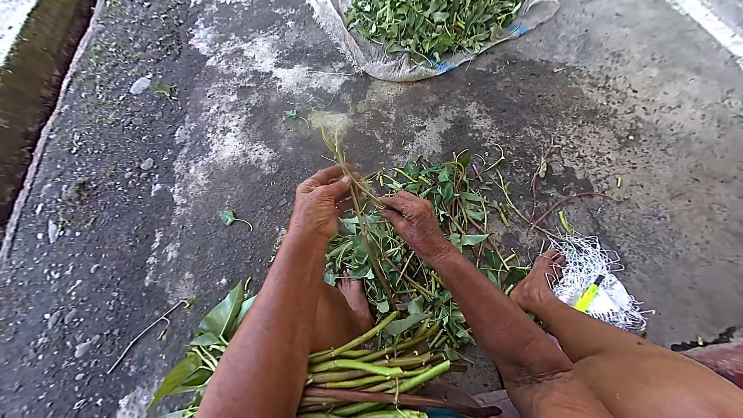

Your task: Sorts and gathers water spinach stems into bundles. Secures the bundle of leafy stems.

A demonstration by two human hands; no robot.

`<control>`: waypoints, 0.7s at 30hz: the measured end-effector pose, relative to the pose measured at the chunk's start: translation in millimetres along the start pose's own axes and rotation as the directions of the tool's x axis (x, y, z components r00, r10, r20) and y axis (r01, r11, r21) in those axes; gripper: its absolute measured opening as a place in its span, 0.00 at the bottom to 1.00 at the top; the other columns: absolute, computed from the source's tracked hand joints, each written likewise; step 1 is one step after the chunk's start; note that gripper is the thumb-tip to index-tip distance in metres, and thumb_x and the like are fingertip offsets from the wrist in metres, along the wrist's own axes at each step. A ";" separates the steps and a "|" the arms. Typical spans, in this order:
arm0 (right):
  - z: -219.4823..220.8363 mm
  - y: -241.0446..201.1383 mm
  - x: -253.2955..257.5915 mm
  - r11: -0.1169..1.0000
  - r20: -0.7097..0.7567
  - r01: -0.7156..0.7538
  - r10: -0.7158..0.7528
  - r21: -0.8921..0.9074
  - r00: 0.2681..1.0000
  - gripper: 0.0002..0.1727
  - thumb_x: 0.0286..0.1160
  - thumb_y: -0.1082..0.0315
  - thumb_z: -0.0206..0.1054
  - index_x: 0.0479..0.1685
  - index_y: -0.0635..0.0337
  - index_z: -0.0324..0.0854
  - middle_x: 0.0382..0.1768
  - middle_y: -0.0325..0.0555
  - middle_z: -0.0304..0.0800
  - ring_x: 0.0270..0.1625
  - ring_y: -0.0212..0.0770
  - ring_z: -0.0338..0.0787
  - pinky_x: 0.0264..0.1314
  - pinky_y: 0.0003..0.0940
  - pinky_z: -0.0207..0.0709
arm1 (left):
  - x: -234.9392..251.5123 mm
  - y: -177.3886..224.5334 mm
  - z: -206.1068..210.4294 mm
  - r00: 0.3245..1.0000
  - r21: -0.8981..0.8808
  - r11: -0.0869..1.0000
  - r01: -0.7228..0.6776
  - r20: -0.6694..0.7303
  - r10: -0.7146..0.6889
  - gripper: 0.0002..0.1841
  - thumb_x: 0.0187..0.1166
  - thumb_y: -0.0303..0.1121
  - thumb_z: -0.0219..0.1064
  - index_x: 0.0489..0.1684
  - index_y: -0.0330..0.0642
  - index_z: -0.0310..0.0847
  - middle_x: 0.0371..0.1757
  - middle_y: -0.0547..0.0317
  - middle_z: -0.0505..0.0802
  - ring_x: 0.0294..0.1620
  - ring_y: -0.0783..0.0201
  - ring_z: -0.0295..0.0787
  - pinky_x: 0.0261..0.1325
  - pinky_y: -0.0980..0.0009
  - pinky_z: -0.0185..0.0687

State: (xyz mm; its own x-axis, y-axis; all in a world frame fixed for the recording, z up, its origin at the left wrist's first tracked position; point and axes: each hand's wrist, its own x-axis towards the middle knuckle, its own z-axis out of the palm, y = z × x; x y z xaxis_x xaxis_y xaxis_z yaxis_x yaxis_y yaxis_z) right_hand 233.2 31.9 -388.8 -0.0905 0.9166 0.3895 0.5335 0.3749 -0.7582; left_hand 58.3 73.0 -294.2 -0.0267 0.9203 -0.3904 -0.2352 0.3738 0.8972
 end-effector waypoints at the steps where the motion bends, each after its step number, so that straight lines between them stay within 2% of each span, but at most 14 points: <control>1: -0.2 0.0 -0.1 1.000 0.003 0.002 -0.002 -0.007 1.000 0.12 0.73 0.74 0.72 0.52 0.61 0.94 0.37 0.51 0.92 0.40 0.46 0.92 0.47 0.44 0.87 | 0.0 -0.9 0.4 1.000 0.008 1.000 -0.009 0.015 0.009 0.11 0.85 0.19 0.58 0.60 0.34 0.81 0.44 0.47 0.94 0.40 0.56 0.96 0.45 0.61 0.94; 4: -2.8 -0.6 0.0 1.000 0.049 0.002 -0.002 -0.001 0.999 0.12 0.72 0.73 0.73 0.52 0.61 0.94 0.36 0.51 0.92 0.39 0.46 0.92 0.45 0.44 0.87 | 0.6 -5.1 2.2 0.996 0.029 0.997 -0.065 0.057 0.064 0.11 0.85 0.19 0.59 0.58 0.35 0.81 0.40 0.49 0.94 0.38 0.58 0.95 0.44 0.61 0.94; 7: -16.6 -2.1 8.0 0.984 0.133 -0.098 0.079 0.148 0.988 0.20 0.66 0.69 0.80 0.59 0.62 0.91 0.46 0.52 0.90 0.44 0.45 0.90 0.49 0.43 0.86 | 0.1 -9.3 3.7 0.987 0.036 0.995 -0.093 0.134 0.087 0.11 0.86 0.18 0.57 0.58 0.36 0.80 0.38 0.52 0.92 0.37 0.59 0.94 0.43 0.64 0.94; 10: -34.4 -2.1 34.5 0.948 0.119 -0.171 0.144 0.269 0.982 0.23 0.72 0.63 0.77 0.65 0.63 0.87 0.56 0.52 0.89 0.51 0.43 0.91 0.53 0.40 0.87 | -1.0 -12.4 5.0 0.967 0.106 0.988 -0.110 0.242 0.082 0.11 0.85 0.19 0.57 0.58 0.38 0.80 0.39 0.54 0.92 0.38 0.60 0.93 0.41 0.63 0.94; 12: -45.3 -12.4 55.5 0.933 0.149 -0.204 0.166 0.295 0.975 0.22 0.74 0.63 0.74 0.64 0.64 0.87 0.56 0.53 0.89 0.54 0.43 0.90 0.59 0.40 0.86 | -3.4 -16.3 7.4 0.953 0.165 0.980 -0.111 0.299 0.057 0.10 0.85 0.20 0.58 0.58 0.39 0.80 0.40 0.55 0.92 0.39 0.61 0.93 0.42 0.62 0.94; 15: -52.4 -27.4 79.2 0.939 0.134 -0.101 0.060 0.330 0.989 0.14 0.76 0.66 0.72 0.56 0.63 0.91 0.50 0.48 0.90 0.48 0.36 0.91 0.54 0.33 0.86 | -4.2 -20.6 13.6 0.926 0.199 0.973 -0.121 0.376 0.038 0.10 0.85 0.20 0.57 0.56 0.40 0.80 0.39 0.57 0.92 0.39 0.61 0.94 0.44 0.59 0.95; 17: -53.8 -34.8 84.1 0.940 0.120 0.018 -0.062 0.342 0.991 0.11 0.76 0.69 0.71 0.53 0.60 0.92 0.52 0.47 0.90 0.49 0.34 0.90 0.52 0.29 0.85 | -4.4 -20.4 15.0 0.916 0.195 0.971 -0.135 0.398 0.047 0.09 0.86 0.21 0.56 0.53 0.40 0.82 0.40 0.58 0.92 0.40 0.62 0.94 0.44 0.61 0.95; 19: -56.0 -36.5 79.8 0.948 0.113 0.065 -0.105 0.310 0.988 0.17 0.77 0.67 0.72 0.63 0.59 0.89 0.62 0.51 0.86 0.57 0.37 0.90 0.53 0.28 0.87 | -3.3 -18.6 14.6 0.915 0.171 0.973 -0.156 0.396 0.077 0.08 0.88 0.23 0.55 0.52 0.42 0.79 0.41 0.59 0.92 0.41 0.63 0.93 0.44 0.62 0.94; 21: -54.1 -19.2 67.0 0.946 0.074 0.001 -0.027 0.324 0.997 0.23 0.78 0.65 0.72 0.71 0.62 0.84 0.67 0.53 0.83 0.59 0.39 0.88 0.53 0.29 0.86 | -2.9 -15.5 13.6 0.926 0.136 0.976 -0.171 0.361 0.112 0.08 0.91 0.25 0.52 0.52 0.44 0.77 0.42 0.59 0.93 0.43 0.61 0.95 0.46 0.61 0.94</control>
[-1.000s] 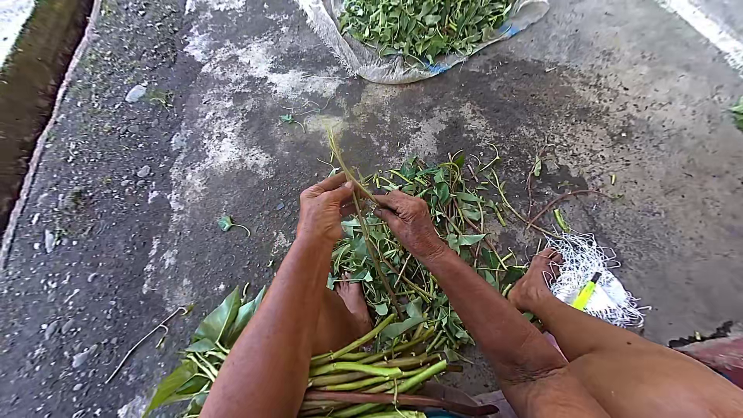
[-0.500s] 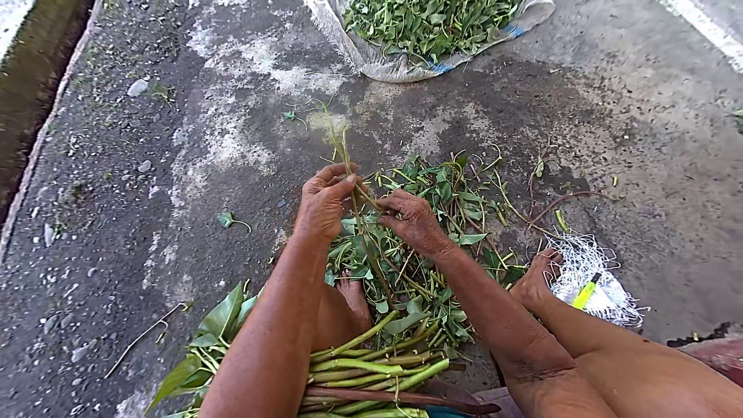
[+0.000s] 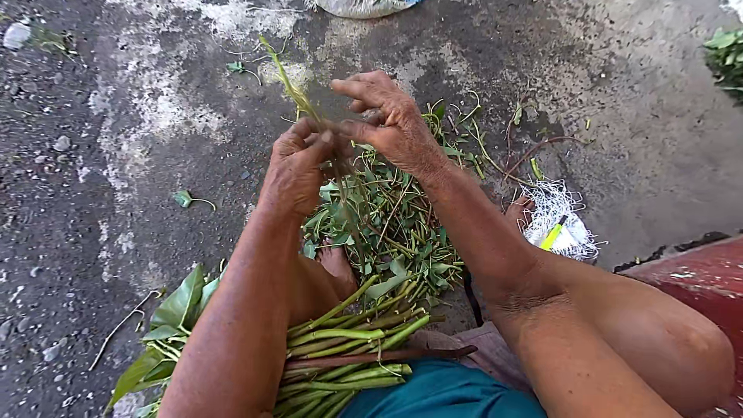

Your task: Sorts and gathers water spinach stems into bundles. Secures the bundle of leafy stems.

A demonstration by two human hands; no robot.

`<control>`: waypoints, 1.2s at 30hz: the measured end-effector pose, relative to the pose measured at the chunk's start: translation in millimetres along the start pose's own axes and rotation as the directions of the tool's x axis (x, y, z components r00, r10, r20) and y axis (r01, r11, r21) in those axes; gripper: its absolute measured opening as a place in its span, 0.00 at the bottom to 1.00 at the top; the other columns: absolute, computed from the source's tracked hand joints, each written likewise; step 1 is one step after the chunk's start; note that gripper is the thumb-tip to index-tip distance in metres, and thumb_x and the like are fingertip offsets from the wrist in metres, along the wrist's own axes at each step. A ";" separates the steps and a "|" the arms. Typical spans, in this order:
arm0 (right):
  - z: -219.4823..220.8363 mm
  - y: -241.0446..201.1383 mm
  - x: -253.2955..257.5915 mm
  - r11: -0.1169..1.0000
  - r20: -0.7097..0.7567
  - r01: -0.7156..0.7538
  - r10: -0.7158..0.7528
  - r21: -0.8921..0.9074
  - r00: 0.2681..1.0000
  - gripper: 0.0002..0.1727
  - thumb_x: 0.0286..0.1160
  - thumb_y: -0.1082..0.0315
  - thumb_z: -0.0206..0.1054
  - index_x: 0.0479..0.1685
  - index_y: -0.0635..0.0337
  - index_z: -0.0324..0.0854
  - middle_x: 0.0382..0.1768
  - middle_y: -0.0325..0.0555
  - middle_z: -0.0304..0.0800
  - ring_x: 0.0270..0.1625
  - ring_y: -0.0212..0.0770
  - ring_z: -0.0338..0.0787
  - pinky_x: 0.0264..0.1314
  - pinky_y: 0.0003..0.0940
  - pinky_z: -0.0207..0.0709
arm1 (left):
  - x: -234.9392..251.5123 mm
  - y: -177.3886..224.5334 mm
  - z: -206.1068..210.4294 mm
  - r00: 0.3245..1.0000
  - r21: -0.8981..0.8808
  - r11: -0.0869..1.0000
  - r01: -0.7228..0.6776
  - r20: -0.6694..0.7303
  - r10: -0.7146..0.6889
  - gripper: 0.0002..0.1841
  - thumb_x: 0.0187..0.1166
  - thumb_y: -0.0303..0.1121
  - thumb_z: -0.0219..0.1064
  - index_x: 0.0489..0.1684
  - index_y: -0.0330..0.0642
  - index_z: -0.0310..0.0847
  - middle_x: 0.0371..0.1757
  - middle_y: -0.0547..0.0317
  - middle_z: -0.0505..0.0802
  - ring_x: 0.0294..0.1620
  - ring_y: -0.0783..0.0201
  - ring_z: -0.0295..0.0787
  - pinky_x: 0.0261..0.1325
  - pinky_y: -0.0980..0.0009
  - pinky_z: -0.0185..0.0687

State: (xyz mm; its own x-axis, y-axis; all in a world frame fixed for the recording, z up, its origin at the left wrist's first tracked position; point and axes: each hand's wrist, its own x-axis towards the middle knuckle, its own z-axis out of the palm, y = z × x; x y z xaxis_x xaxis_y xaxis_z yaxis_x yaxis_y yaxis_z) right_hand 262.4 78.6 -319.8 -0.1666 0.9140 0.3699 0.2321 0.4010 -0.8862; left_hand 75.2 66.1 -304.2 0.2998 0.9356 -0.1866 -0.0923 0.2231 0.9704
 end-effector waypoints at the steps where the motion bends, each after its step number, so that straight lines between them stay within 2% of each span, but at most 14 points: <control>1: -0.1 19.8 -11.4 0.996 -0.053 -0.085 0.086 0.018 0.995 0.23 0.79 0.65 0.71 0.72 0.63 0.83 0.64 0.52 0.86 0.56 0.38 0.89 0.54 0.31 0.86 | -0.7 2.2 -0.9 1.000 -0.015 1.000 -0.005 -0.027 0.004 0.08 0.92 0.26 0.49 0.53 0.44 0.74 0.43 0.57 0.94 0.45 0.59 0.96 0.48 0.60 0.95; 3: 3.9 77.8 -41.2 0.926 -0.118 -0.375 0.378 0.045 0.918 0.19 0.82 0.64 0.67 0.66 0.64 0.86 0.56 0.52 0.92 0.50 0.41 0.91 0.55 0.41 0.85 | -0.7 6.7 -3.1 0.996 -0.048 0.999 -0.021 -0.085 0.017 0.09 0.94 0.27 0.44 0.55 0.43 0.72 0.40 0.53 0.95 0.46 0.51 0.97 0.51 0.51 0.95; 6: 24.6 167.2 -106.1 0.622 0.023 -0.773 0.781 -0.127 0.624 0.18 0.83 0.61 0.65 0.62 0.64 0.86 0.58 0.62 0.90 0.57 0.59 0.91 0.64 0.62 0.82 | -1.8 8.1 -5.4 0.991 -0.053 0.997 -0.050 -0.127 0.042 0.10 0.95 0.28 0.43 0.54 0.46 0.71 0.35 0.58 0.91 0.40 0.53 0.96 0.52 0.45 0.94; 7: 35.0 185.9 -128.0 0.532 0.077 -0.818 0.845 -0.218 0.529 0.19 0.83 0.61 0.65 0.65 0.62 0.86 0.60 0.63 0.89 0.60 0.62 0.90 0.67 0.66 0.80 | -1.6 7.6 -5.0 0.989 -0.048 0.997 -0.056 -0.141 0.049 0.10 0.95 0.28 0.43 0.53 0.47 0.71 0.32 0.62 0.89 0.36 0.58 0.94 0.51 0.47 0.95; 9: 56.4 202.6 -163.0 0.444 0.147 -0.820 0.895 -0.361 0.420 0.22 0.84 0.59 0.66 0.72 0.58 0.83 0.64 0.63 0.88 0.65 0.64 0.88 0.69 0.67 0.77 | -1.1 7.1 -4.5 0.984 -0.043 0.997 -0.059 -0.172 0.050 0.09 0.94 0.28 0.44 0.52 0.48 0.71 0.29 0.66 0.85 0.31 0.63 0.90 0.49 0.51 0.95; 13: 79.6 197.2 -186.1 0.415 0.235 -0.779 0.910 -0.469 0.343 0.34 0.84 0.49 0.65 0.85 0.58 0.71 0.79 0.64 0.75 0.81 0.65 0.75 0.81 0.66 0.67 | -0.5 9.1 -4.2 0.981 0.012 0.999 -0.045 -0.189 0.046 0.10 0.92 0.25 0.47 0.56 0.50 0.72 0.31 0.68 0.83 0.33 0.66 0.88 0.51 0.54 0.94; 15: 82.6 196.5 -190.9 0.409 0.154 -0.806 0.912 -0.428 0.381 0.29 0.84 0.52 0.66 0.78 0.61 0.78 0.74 0.62 0.81 0.78 0.63 0.79 0.81 0.64 0.68 | -1.1 9.3 -4.7 0.985 0.026 0.999 -0.036 -0.167 0.040 0.11 0.91 0.24 0.48 0.58 0.48 0.73 0.32 0.68 0.84 0.34 0.65 0.89 0.52 0.53 0.94; 17: 79.4 194.7 -187.5 0.419 -0.029 -0.855 0.893 -0.306 0.449 0.18 0.81 0.62 0.69 0.64 0.61 0.87 0.62 0.59 0.90 0.69 0.59 0.86 0.75 0.61 0.74 | -0.2 8.9 -5.5 0.986 0.036 0.999 -0.036 -0.159 0.042 0.11 0.90 0.23 0.50 0.58 0.47 0.75 0.33 0.66 0.87 0.35 0.64 0.92 0.51 0.53 0.95; 19: 73.6 187.7 -177.8 0.488 -0.153 -0.855 0.844 -0.177 0.513 0.13 0.76 0.71 0.71 0.57 0.64 0.87 0.53 0.59 0.92 0.60 0.58 0.90 0.68 0.60 0.78 | 1.0 7.4 -8.1 0.987 0.032 0.999 -0.031 -0.158 0.036 0.12 0.89 0.21 0.52 0.58 0.46 0.77 0.34 0.65 0.88 0.35 0.63 0.92 0.49 0.54 0.95; 23: 66.7 169.2 -150.8 0.617 -0.264 -0.786 0.766 0.043 0.587 0.33 0.68 0.77 0.76 0.76 0.66 0.70 0.46 0.59 0.93 0.49 0.56 0.93 0.57 0.55 0.85 | 3.3 6.0 -7.1 0.982 0.016 1.000 0.006 -0.187 -0.003 0.12 0.87 0.20 0.55 0.59 0.42 0.78 0.34 0.62 0.90 0.34 0.62 0.94 0.45 0.57 0.97; 25: 67.2 160.9 -139.0 0.622 -0.258 -0.745 0.782 0.243 0.568 0.41 0.64 0.80 0.77 0.82 0.64 0.64 0.43 0.57 0.91 0.42 0.49 0.92 0.50 0.46 0.86 | 5.2 5.2 -7.0 0.978 0.003 1.000 0.017 -0.208 -0.016 0.12 0.87 0.20 0.56 0.60 0.41 0.79 0.35 0.60 0.90 0.34 0.61 0.94 0.44 0.57 0.97; 28: 65.8 148.2 -130.2 0.448 -0.131 -0.762 0.888 0.468 0.442 0.33 0.65 0.85 0.71 0.77 0.68 0.73 0.45 0.59 0.87 0.35 0.44 0.88 0.38 0.37 0.85 | 4.3 4.3 -7.9 0.972 -0.027 0.999 0.017 -0.232 -0.023 0.12 0.87 0.20 0.55 0.60 0.40 0.80 0.34 0.59 0.89 0.34 0.61 0.94 0.44 0.56 0.96; 29: 64.0 144.4 -128.7 0.440 -0.099 -0.768 0.888 0.464 0.449 0.31 0.65 0.85 0.70 0.74 0.70 0.76 0.44 0.58 0.88 0.33 0.42 0.88 0.37 0.35 0.85 | 4.3 4.4 -8.4 0.971 -0.034 0.999 0.016 -0.239 -0.024 0.12 0.88 0.20 0.55 0.61 0.40 0.80 0.34 0.59 0.89 0.33 0.61 0.94 0.44 0.57 0.96; 36: 55.8 100.6 -104.7 0.661 -0.059 -0.585 0.685 0.469 0.726 0.26 0.64 0.83 0.71 0.67 0.72 0.81 0.39 0.50 0.93 0.37 0.36 0.91 0.42 0.31 0.87 | 7.2 6.0 -7.0 0.931 -0.086 0.995 0.041 -0.359 -0.070 0.12 0.88 0.21 0.56 0.62 0.39 0.80 0.34 0.56 0.89 0.32 0.60 0.92 0.40 0.59 0.95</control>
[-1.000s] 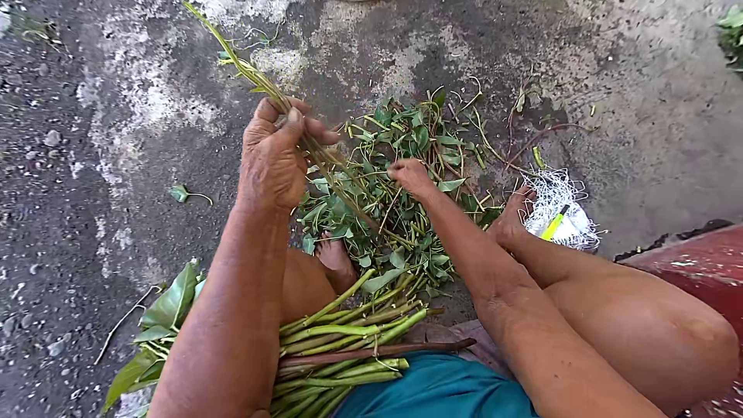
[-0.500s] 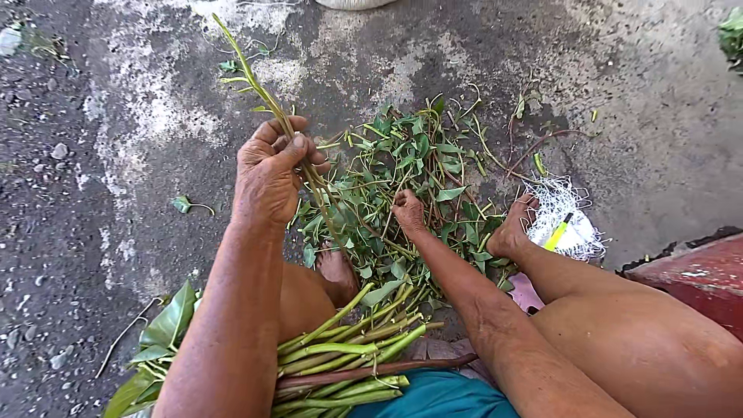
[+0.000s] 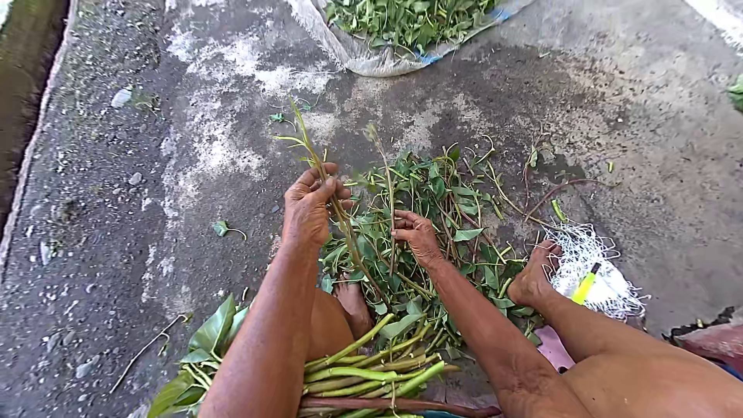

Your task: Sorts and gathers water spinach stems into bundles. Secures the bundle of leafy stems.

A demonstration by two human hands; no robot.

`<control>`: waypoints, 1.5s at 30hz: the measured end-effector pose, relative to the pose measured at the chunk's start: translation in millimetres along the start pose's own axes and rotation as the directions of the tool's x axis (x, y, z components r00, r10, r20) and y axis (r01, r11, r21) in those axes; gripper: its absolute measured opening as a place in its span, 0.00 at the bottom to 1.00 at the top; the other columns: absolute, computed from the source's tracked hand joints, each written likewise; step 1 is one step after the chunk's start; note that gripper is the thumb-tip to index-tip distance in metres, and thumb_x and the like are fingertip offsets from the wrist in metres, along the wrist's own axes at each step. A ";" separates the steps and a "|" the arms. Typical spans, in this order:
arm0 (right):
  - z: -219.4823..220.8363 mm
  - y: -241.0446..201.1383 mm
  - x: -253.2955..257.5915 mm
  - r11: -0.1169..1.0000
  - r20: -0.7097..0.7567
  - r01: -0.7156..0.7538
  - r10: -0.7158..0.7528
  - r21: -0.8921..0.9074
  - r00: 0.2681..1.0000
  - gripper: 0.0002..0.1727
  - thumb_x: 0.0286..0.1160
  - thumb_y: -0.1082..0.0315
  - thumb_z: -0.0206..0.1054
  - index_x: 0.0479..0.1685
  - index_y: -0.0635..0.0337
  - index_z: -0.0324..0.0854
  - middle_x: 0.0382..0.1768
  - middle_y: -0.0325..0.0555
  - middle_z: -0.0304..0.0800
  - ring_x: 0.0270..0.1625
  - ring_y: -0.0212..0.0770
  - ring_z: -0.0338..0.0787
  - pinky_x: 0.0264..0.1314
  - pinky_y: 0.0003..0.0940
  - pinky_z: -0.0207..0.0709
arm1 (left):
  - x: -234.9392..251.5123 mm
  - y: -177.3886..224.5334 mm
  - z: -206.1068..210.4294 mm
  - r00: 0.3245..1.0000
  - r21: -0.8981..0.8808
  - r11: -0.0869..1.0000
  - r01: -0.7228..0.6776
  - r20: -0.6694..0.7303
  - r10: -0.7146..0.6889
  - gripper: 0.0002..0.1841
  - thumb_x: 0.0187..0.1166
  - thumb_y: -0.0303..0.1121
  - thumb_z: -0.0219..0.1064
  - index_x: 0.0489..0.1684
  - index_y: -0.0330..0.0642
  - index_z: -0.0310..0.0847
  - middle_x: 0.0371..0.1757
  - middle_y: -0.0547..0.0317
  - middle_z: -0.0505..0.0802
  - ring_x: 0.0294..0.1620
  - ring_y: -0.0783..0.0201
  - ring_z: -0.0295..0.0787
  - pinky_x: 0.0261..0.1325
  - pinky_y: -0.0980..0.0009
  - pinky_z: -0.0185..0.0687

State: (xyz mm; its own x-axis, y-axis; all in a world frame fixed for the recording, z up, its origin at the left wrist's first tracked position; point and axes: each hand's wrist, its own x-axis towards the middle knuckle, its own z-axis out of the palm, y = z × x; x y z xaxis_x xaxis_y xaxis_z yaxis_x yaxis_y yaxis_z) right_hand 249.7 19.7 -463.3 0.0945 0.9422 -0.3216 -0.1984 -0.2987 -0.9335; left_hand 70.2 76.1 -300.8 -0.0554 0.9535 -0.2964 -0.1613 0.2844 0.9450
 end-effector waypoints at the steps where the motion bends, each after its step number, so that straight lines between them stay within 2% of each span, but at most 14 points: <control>1: 2.7 -6.9 -2.3 0.999 0.019 0.052 -0.052 -0.008 0.998 0.26 0.64 0.83 0.71 0.67 0.73 0.81 0.39 0.49 0.93 0.37 0.35 0.92 0.44 0.30 0.87 | -0.2 0.2 1.4 1.000 -0.005 1.000 0.006 -0.016 -0.006 0.12 0.88 0.22 0.57 0.62 0.39 0.80 0.34 0.56 0.89 0.31 0.60 0.92 0.39 0.60 0.94; 5: 12.9 -24.0 -13.0 0.939 0.078 0.303 -0.294 -0.162 0.953 0.27 0.64 0.80 0.71 0.69 0.73 0.82 0.39 0.46 0.94 0.38 0.33 0.92 0.46 0.28 0.88 | 1.1 -2.0 2.7 0.999 -0.030 0.999 0.020 -0.031 -0.021 0.12 0.88 0.23 0.57 0.64 0.38 0.79 0.35 0.53 0.90 0.32 0.59 0.92 0.38 0.61 0.93; 11: 25.0 -34.2 -27.8 0.700 0.190 0.622 -0.597 -0.352 0.779 0.26 0.61 0.80 0.69 0.65 0.72 0.85 0.36 0.49 0.95 0.33 0.34 0.92 0.40 0.27 0.88 | 1.4 0.7 4.1 0.994 -0.078 0.997 0.016 -0.102 -0.024 0.13 0.89 0.23 0.56 0.66 0.38 0.79 0.43 0.50 0.92 0.39 0.56 0.94 0.41 0.59 0.92; 18: 23.5 -28.9 -31.2 0.538 0.275 0.708 -0.672 -0.457 0.688 0.25 0.58 0.79 0.68 0.62 0.65 0.90 0.34 0.48 0.94 0.31 0.37 0.91 0.38 0.33 0.88 | -0.3 0.5 3.5 0.994 -0.141 0.990 -0.016 -0.110 0.000 0.12 0.90 0.23 0.54 0.65 0.38 0.77 0.46 0.48 0.92 0.40 0.54 0.94 0.41 0.58 0.92; 24: 22.7 -26.4 -39.5 0.556 0.360 0.731 -0.638 -0.395 0.680 0.20 0.61 0.79 0.69 0.55 0.64 0.93 0.37 0.52 0.96 0.35 0.43 0.94 0.42 0.41 0.90 | -2.5 -5.8 -8.8 0.998 0.015 0.999 -0.036 0.051 0.036 0.13 0.90 0.25 0.55 0.66 0.39 0.77 0.42 0.55 0.92 0.41 0.59 0.94 0.47 0.57 0.94; 26: 18.1 -25.3 -41.3 0.680 0.396 0.676 -0.559 -0.285 0.728 0.19 0.65 0.81 0.69 0.58 0.66 0.91 0.38 0.54 0.95 0.36 0.42 0.93 0.44 0.39 0.89 | -4.7 -4.7 -9.7 0.995 0.046 0.998 -0.048 0.087 0.044 0.11 0.90 0.26 0.54 0.62 0.42 0.78 0.41 0.60 0.91 0.41 0.62 0.94 0.47 0.59 0.94; 29: 3.6 -26.9 -29.0 0.905 0.488 0.411 -0.311 -0.112 0.816 0.22 0.72 0.80 0.69 0.68 0.70 0.84 0.47 0.56 0.94 0.44 0.40 0.93 0.53 0.38 0.88 | -6.1 1.2 -8.9 0.997 0.037 0.998 -0.059 0.045 0.057 0.08 0.91 0.26 0.50 0.58 0.46 0.73 0.41 0.60 0.93 0.39 0.61 0.95 0.46 0.59 0.95; 31: -13.8 -5.3 -8.6 0.951 0.424 0.262 -0.173 -0.161 0.889 0.22 0.77 0.75 0.68 0.70 0.68 0.82 0.51 0.55 0.93 0.48 0.41 0.92 0.57 0.40 0.87 | -6.6 4.6 -11.2 0.998 0.043 0.997 -0.065 -0.007 0.066 0.08 0.92 0.26 0.49 0.59 0.45 0.71 0.38 0.58 0.94 0.39 0.57 0.96 0.46 0.54 0.95; 33: -37.9 35.0 12.4 0.909 0.288 0.131 -0.013 -0.395 0.958 0.16 0.79 0.69 0.69 0.63 0.65 0.87 0.55 0.56 0.93 0.56 0.46 0.92 0.66 0.48 0.84 | -6.1 6.3 -14.3 0.997 0.060 0.996 -0.068 -0.018 0.069 0.07 0.93 0.27 0.48 0.59 0.46 0.69 0.35 0.58 0.92 0.39 0.54 0.97 0.45 0.50 0.96; 35: -56.8 77.8 18.7 0.762 0.187 -0.038 0.206 -0.646 0.960 0.12 0.76 0.66 0.71 0.51 0.61 0.92 0.52 0.57 0.94 0.58 0.56 0.91 0.66 0.63 0.80 | -3.3 6.9 -16.9 0.998 0.080 0.995 -0.067 0.017 0.066 0.08 0.93 0.27 0.48 0.59 0.46 0.70 0.34 0.59 0.92 0.41 0.53 0.97 0.44 0.49 0.96; 37: -57.3 106.6 9.8 0.593 0.172 -0.148 0.449 -0.792 0.877 0.11 0.77 0.66 0.70 0.51 0.60 0.93 0.54 0.61 0.93 0.62 0.62 0.89 0.68 0.69 0.76 | -2.2 6.9 -18.7 0.997 0.104 0.993 -0.057 0.062 0.051 0.10 0.93 0.27 0.48 0.59 0.45 0.74 0.33 0.61 0.92 0.39 0.56 0.97 0.44 0.50 0.96; 39: -49.0 136.4 3.2 0.467 0.250 -0.065 0.579 -0.882 0.776 0.15 0.78 0.66 0.67 0.59 0.58 0.91 0.65 0.59 0.89 0.73 0.61 0.83 0.76 0.66 0.71 | -1.1 8.4 -18.3 0.995 0.108 0.993 -0.053 0.095 0.042 0.09 0.93 0.26 0.47 0.56 0.45 0.74 0.33 0.61 0.92 0.38 0.56 0.96 0.45 0.50 0.96; 42: -36.6 151.3 -13.7 0.374 0.288 0.059 0.594 -0.926 0.751 0.21 0.80 0.68 0.62 0.70 0.60 0.84 0.75 0.61 0.79 0.81 0.63 0.74 0.81 0.64 0.66 | -2.3 10.2 -17.0 0.994 0.114 0.992 -0.049 0.106 0.037 0.09 0.93 0.24 0.46 0.54 0.46 0.71 0.39 0.58 0.94 0.40 0.56 0.98 0.44 0.52 0.97; 45: -38.6 139.2 -14.7 0.463 0.217 -0.034 0.478 -0.885 0.851 0.16 0.81 0.68 0.61 0.60 0.64 0.87 0.64 0.61 0.89 0.72 0.61 0.84 0.76 0.62 0.71 | -0.5 9.1 -17.7 0.992 0.127 0.989 -0.077 0.108 0.063 0.10 0.91 0.22 0.49 0.56 0.46 0.73 0.36 0.62 0.90 0.37 0.59 0.95 0.45 0.52 0.96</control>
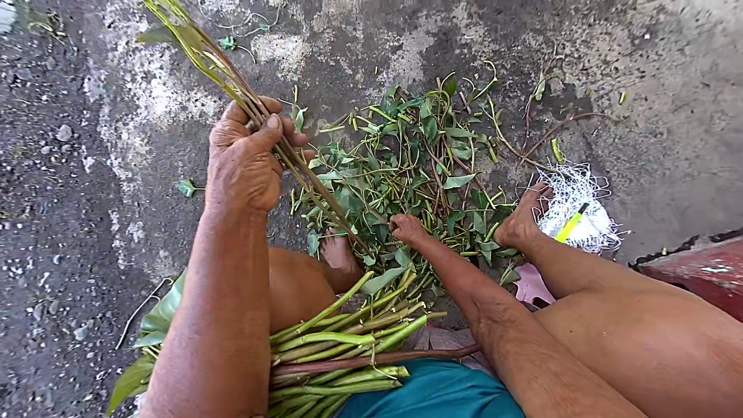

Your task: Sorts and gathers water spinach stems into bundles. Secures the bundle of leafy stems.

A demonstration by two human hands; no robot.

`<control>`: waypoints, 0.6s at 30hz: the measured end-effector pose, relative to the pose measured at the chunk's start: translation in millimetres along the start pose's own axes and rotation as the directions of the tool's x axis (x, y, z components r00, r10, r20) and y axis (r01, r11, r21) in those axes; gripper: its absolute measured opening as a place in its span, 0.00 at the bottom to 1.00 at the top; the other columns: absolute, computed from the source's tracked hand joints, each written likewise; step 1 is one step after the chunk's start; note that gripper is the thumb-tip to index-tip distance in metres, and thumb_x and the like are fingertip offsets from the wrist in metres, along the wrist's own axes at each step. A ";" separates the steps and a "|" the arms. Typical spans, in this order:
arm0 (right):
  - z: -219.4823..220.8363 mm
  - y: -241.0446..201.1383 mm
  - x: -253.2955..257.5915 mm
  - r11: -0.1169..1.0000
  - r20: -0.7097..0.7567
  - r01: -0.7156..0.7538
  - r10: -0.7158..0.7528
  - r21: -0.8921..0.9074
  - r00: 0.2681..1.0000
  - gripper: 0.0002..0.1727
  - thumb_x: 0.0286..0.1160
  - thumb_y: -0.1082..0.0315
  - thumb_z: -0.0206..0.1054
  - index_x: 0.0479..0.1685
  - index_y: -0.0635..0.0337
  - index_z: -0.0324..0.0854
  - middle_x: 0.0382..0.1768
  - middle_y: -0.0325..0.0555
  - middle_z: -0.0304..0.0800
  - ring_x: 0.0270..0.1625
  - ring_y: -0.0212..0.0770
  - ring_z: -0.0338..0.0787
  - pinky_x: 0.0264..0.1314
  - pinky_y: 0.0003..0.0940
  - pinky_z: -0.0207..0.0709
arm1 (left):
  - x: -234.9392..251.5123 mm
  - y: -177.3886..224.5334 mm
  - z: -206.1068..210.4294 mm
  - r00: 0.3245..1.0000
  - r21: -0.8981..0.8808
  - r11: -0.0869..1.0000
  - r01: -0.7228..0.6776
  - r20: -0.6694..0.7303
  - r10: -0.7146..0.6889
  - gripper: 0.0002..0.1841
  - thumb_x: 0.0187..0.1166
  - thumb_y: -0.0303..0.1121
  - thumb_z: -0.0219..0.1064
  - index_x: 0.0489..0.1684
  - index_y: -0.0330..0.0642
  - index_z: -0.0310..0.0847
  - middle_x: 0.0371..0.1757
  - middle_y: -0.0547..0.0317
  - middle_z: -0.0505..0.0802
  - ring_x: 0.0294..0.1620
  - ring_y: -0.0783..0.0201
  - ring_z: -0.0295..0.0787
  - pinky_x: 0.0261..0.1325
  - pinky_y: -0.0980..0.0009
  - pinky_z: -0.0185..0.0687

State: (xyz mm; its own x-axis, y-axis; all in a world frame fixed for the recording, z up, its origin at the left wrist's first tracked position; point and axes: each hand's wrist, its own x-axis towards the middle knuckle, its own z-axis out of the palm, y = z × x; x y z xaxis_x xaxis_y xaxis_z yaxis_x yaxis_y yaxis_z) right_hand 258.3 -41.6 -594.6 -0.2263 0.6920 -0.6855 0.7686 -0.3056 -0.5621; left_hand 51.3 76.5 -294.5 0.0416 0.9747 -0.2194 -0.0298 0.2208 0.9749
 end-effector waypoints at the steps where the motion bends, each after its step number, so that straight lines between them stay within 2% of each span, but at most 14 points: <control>1: -8.9 -1.2 -0.3 0.994 -0.049 0.003 0.002 0.112 0.999 0.15 0.79 0.69 0.63 0.59 0.66 0.86 0.60 0.62 0.90 0.68 0.61 0.86 0.75 0.62 0.73 | 0.3 -0.6 -0.3 1.000 0.005 1.000 -0.009 0.001 0.009 0.10 0.89 0.21 0.51 0.56 0.46 0.73 0.35 0.63 0.89 0.36 0.60 0.94 0.45 0.53 0.96; 2: -20.6 -3.4 -0.5 0.970 -0.092 0.025 -0.002 0.240 0.996 0.16 0.77 0.72 0.67 0.61 0.68 0.84 0.58 0.64 0.90 0.64 0.60 0.88 0.72 0.60 0.75 | 1.1 -0.9 -0.5 1.000 0.006 1.000 -0.018 0.000 0.018 0.11 0.88 0.20 0.52 0.55 0.46 0.74 0.34 0.63 0.89 0.35 0.61 0.94 0.44 0.53 0.96; 4: -47.8 -10.2 -5.4 0.880 -0.166 0.116 -0.042 0.462 0.985 0.26 0.72 0.80 0.71 0.72 0.68 0.75 0.54 0.64 0.89 0.56 0.57 0.91 0.65 0.55 0.82 | 1.9 -0.4 -0.1 1.000 0.000 1.000 -0.014 -0.017 0.014 0.11 0.87 0.20 0.53 0.57 0.46 0.75 0.34 0.63 0.89 0.35 0.61 0.94 0.43 0.54 0.96; 5: -60.4 -12.3 -8.5 0.826 -0.214 0.179 -0.072 0.535 0.974 0.29 0.70 0.82 0.71 0.75 0.67 0.75 0.52 0.63 0.90 0.52 0.54 0.91 0.62 0.52 0.84 | 2.5 -0.4 0.6 0.999 -0.012 1.000 -0.004 -0.036 0.004 0.11 0.88 0.20 0.53 0.57 0.45 0.76 0.34 0.62 0.89 0.35 0.61 0.94 0.43 0.55 0.96; 7: -83.9 -17.1 -16.6 0.726 -0.296 0.293 -0.128 0.622 0.947 0.27 0.69 0.83 0.71 0.72 0.68 0.79 0.47 0.58 0.91 0.46 0.45 0.90 0.56 0.44 0.85 | 4.7 -1.3 2.3 0.998 -0.048 0.999 0.013 -0.066 -0.016 0.11 0.88 0.20 0.54 0.59 0.44 0.76 0.34 0.60 0.90 0.35 0.59 0.94 0.43 0.54 0.96; 9: -100.6 -25.8 -27.1 0.616 -0.388 0.393 -0.150 0.683 0.909 0.23 0.66 0.84 0.71 0.65 0.69 0.83 0.45 0.52 0.92 0.44 0.39 0.91 0.54 0.38 0.86 | 5.5 -1.5 4.6 0.994 -0.092 0.995 0.046 -0.095 -0.054 0.11 0.88 0.21 0.54 0.59 0.43 0.77 0.34 0.58 0.90 0.36 0.58 0.95 0.43 0.52 0.95; 14: -117.7 -56.9 -49.9 0.320 -0.592 0.651 -0.270 0.688 0.759 0.19 0.61 0.85 0.70 0.55 0.69 0.87 0.38 0.43 0.95 0.41 0.34 0.93 0.51 0.32 0.90 | 8.1 -5.9 9.2 0.986 -0.187 0.975 0.118 -0.098 -0.138 0.11 0.90 0.23 0.52 0.61 0.42 0.77 0.38 0.54 0.92 0.38 0.55 0.95 0.44 0.52 0.94; 18: -122.4 -80.8 -62.8 0.255 -0.648 0.767 -0.417 0.589 0.637 0.18 0.61 0.85 0.71 0.53 0.69 0.89 0.42 0.44 0.97 0.44 0.33 0.95 0.54 0.31 0.90 | 9.3 -9.6 13.1 0.979 -0.242 0.955 0.173 -0.064 -0.194 0.11 0.91 0.25 0.52 0.64 0.43 0.76 0.45 0.51 0.93 0.43 0.52 0.95 0.46 0.50 0.93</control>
State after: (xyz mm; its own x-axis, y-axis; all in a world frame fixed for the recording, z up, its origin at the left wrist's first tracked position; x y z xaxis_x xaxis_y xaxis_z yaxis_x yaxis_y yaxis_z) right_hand 283.6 19.7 -449.5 -0.0770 0.9922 0.0979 -0.3305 0.0672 -0.9414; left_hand 65.0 83.0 -305.4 -0.0176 0.9137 -0.4061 -0.2634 0.3876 0.8834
